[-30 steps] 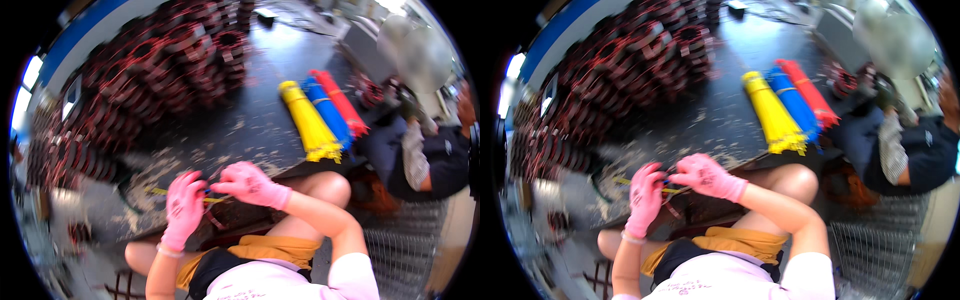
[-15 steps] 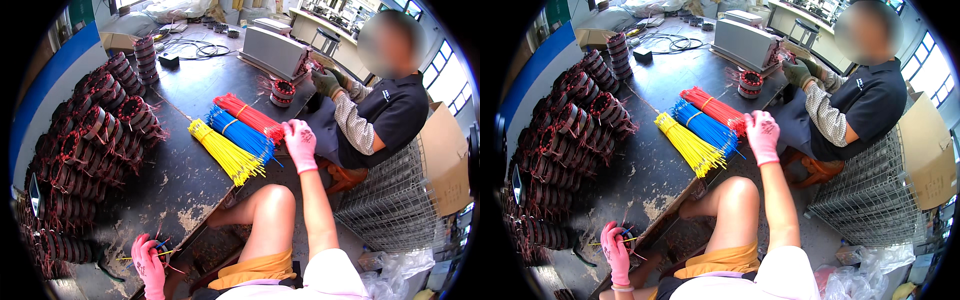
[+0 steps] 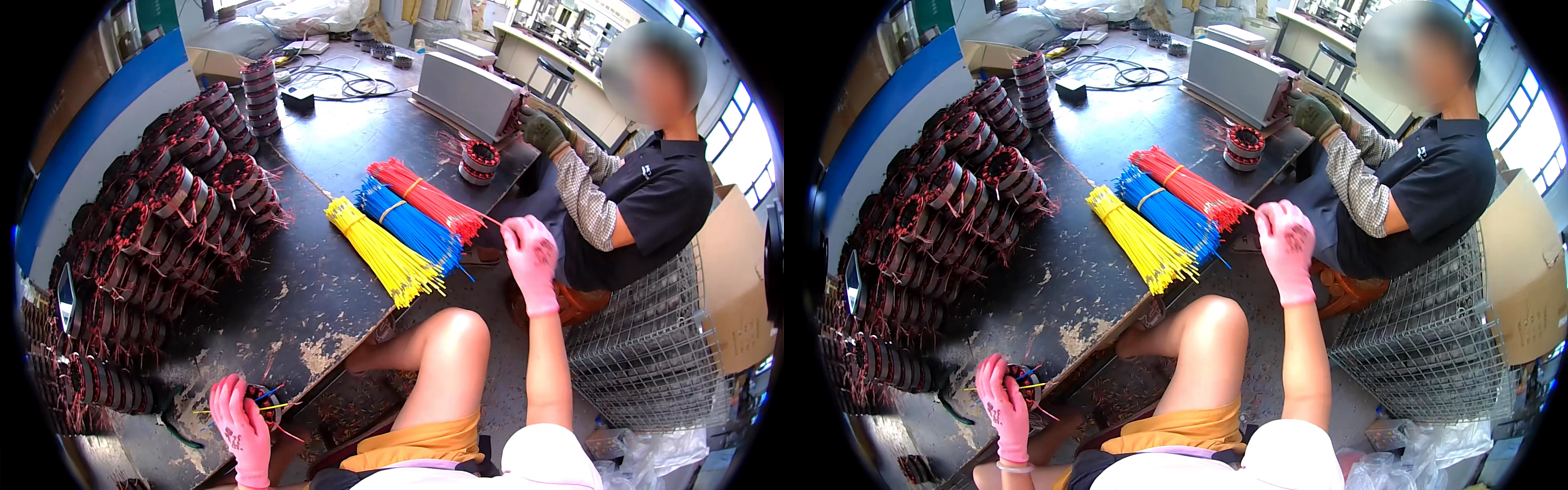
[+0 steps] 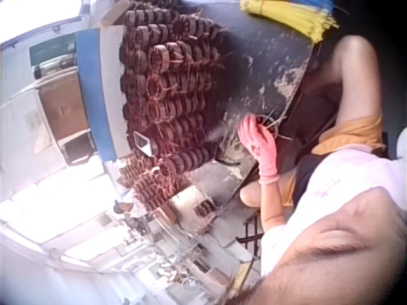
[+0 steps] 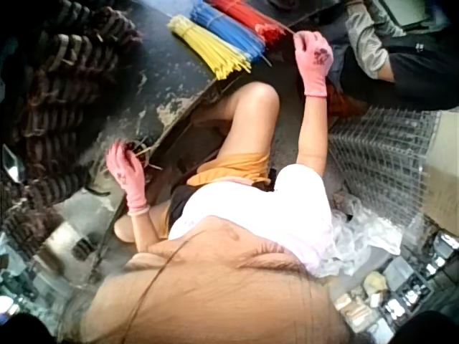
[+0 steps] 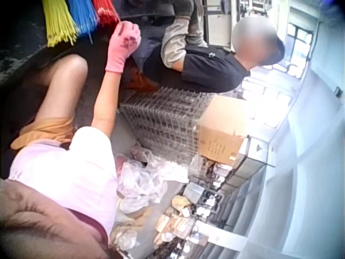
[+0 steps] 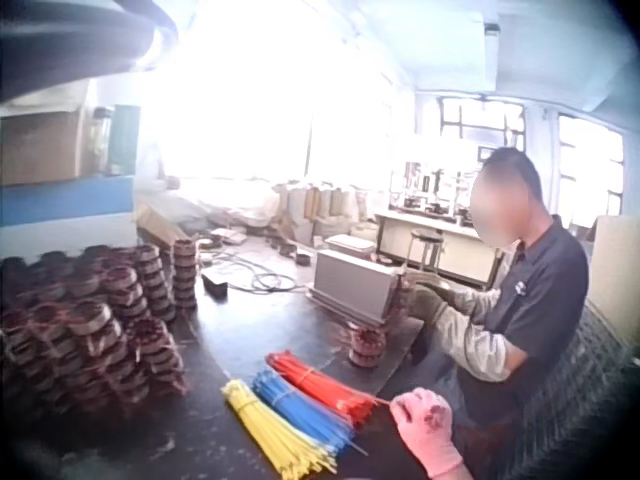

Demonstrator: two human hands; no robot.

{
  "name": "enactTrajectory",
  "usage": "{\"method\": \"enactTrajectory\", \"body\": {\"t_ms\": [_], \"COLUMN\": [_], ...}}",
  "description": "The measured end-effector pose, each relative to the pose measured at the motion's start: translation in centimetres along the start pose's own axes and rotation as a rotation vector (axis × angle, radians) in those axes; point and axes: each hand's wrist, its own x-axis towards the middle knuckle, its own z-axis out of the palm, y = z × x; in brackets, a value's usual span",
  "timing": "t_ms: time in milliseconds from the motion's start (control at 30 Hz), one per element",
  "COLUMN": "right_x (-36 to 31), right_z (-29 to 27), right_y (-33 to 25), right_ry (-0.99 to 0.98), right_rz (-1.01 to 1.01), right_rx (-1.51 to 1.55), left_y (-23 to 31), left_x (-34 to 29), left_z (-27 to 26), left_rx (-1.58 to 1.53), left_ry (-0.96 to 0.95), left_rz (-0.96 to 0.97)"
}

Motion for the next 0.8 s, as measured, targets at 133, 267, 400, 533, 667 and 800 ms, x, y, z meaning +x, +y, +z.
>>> {"method": "enactTrajectory", "body": {"t_ms": [133,267,400,533,667,800], "right_x": [-1.1,-3.9,-4.7,-6.5,-10.1,-10.3], "right_z": [-6.2,-8.3,-6.0,0.0,6.9,7.1], "right_y": [-12.9,-22.7,-26.1,-28.5,-31.0,-33.1], "right_ry": [-0.049,-0.290,-0.408,-0.787,-1.110,-1.337], "right_rz": [-0.168,-0.543,-0.512,-0.145,-0.276,0.067], "right_rx": [0.481,0.863,1.023,0.958,0.946,1.147], "left_y": [4.4,10.2,7.4,3.5,1.2,0.6], "left_x": [3.0,7.5,7.0,3.4,1.8,1.3], "left_z": [-4.2,-6.4,-7.8,-6.5,-2.2,0.7], "left_rx": [0.112,0.181,0.041,-0.072,-0.235,-0.291], "left_ry": [0.219,0.235,0.157,0.138,0.112,0.109], "left_rz": [0.246,0.561,0.527,0.015,-0.209,-0.295]}}
